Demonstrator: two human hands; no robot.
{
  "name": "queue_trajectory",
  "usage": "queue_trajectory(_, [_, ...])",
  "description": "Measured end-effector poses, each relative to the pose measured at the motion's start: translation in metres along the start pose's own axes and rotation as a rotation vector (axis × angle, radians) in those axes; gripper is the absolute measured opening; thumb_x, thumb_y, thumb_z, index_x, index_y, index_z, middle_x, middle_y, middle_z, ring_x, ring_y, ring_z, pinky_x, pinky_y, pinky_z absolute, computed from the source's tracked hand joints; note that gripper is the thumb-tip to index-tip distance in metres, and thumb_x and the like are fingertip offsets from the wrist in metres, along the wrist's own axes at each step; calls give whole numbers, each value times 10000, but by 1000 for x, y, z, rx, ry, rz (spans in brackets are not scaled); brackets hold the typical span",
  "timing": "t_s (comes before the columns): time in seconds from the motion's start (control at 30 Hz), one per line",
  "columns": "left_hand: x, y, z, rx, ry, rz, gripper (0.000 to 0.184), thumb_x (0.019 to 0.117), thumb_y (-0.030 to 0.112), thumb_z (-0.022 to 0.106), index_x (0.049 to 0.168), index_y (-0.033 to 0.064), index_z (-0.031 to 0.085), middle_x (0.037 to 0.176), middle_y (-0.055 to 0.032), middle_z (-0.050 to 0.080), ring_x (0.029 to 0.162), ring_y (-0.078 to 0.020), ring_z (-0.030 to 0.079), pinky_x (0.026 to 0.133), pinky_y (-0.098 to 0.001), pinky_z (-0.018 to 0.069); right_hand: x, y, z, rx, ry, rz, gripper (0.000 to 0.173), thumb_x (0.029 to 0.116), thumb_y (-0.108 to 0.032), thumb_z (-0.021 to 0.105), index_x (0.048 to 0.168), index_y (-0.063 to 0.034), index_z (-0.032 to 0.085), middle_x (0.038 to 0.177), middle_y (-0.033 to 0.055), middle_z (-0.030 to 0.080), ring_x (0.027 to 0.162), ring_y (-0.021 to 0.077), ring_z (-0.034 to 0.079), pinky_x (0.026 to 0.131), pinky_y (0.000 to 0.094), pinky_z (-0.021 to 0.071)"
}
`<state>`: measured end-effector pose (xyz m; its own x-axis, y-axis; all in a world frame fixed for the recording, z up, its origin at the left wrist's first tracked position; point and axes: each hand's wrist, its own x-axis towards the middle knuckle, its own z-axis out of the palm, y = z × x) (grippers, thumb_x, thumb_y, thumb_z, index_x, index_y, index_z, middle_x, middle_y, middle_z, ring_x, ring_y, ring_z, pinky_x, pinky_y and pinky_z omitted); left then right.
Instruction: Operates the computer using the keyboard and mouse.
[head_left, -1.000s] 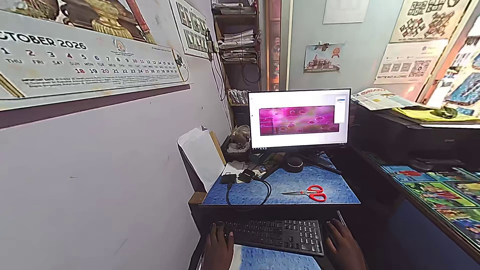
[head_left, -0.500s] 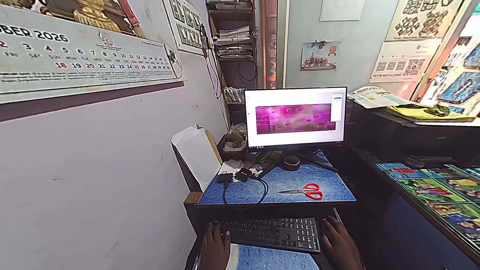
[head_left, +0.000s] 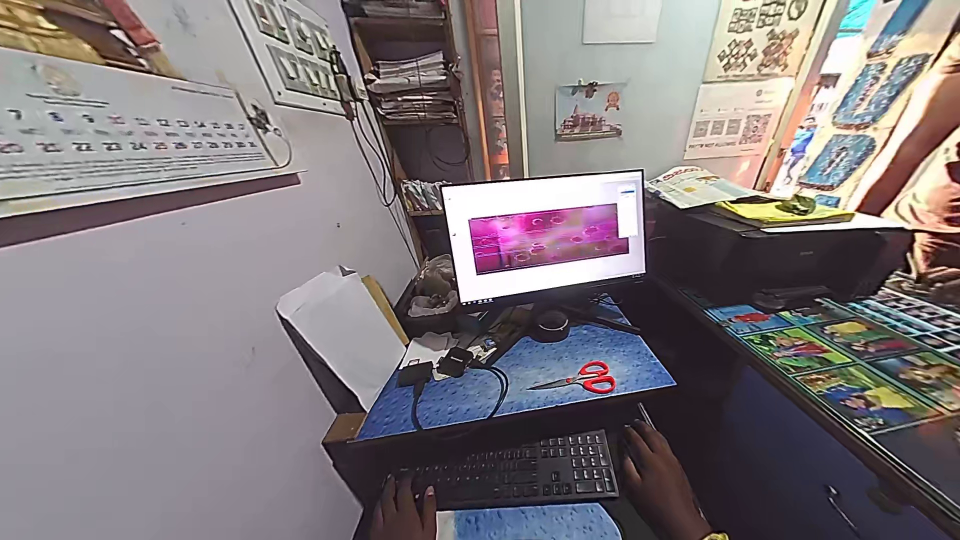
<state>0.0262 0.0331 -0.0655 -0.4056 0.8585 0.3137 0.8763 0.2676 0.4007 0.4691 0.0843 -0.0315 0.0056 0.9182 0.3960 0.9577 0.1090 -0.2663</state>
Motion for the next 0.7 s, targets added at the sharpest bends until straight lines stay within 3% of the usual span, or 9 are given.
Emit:
queue_trajectory(0.2, [4,-10,16,97,-11,-10,726,1034,574,310,1446,14,518,1555,-275,415,1442,-448,407,1171,-567,352,1,10,11,-8,40,23,486,918,-375,531,1315,-150,699,1464,125,580,1363,328,536,1097,501,464])
queue_trajectory(0.33, [1,2,-3,13,-45,-22,629,1029,452,457,1409,-44,532,1571,-297,373,1426,-479,407,1153,-573,358,1,9,11,-19,69,20,477,914,-370,518,1294,-155,709,1448,119,594,1345,317,553,1087,483,477])
queue_trajectory(0.5, [0,3,-3,10,-27,-12,621,1026,445,466,1400,-46,539,1570,-299,374,1415,-480,420,1146,-573,367,1,5,6,-18,39,55,477,924,-354,524,1325,-158,692,1466,125,577,1364,318,534,1099,475,470])
queue_trajectory(0.6, [-1,2,-2,24,-25,-8,630,1033,455,437,1397,-48,541,1564,-295,387,1414,-479,424,1145,-576,367,1,5,6,-19,41,53,468,927,-351,525,1319,-159,694,1463,115,581,1363,306,535,1103,467,467])
queue_trajectory(0.7, [3,-8,12,107,-19,-10,714,1040,566,309,1434,13,529,1562,-265,412,1444,-435,411,1172,-549,358,1,7,7,-17,41,53,466,930,-359,527,1319,-162,693,1460,113,580,1358,305,536,1101,467,466])
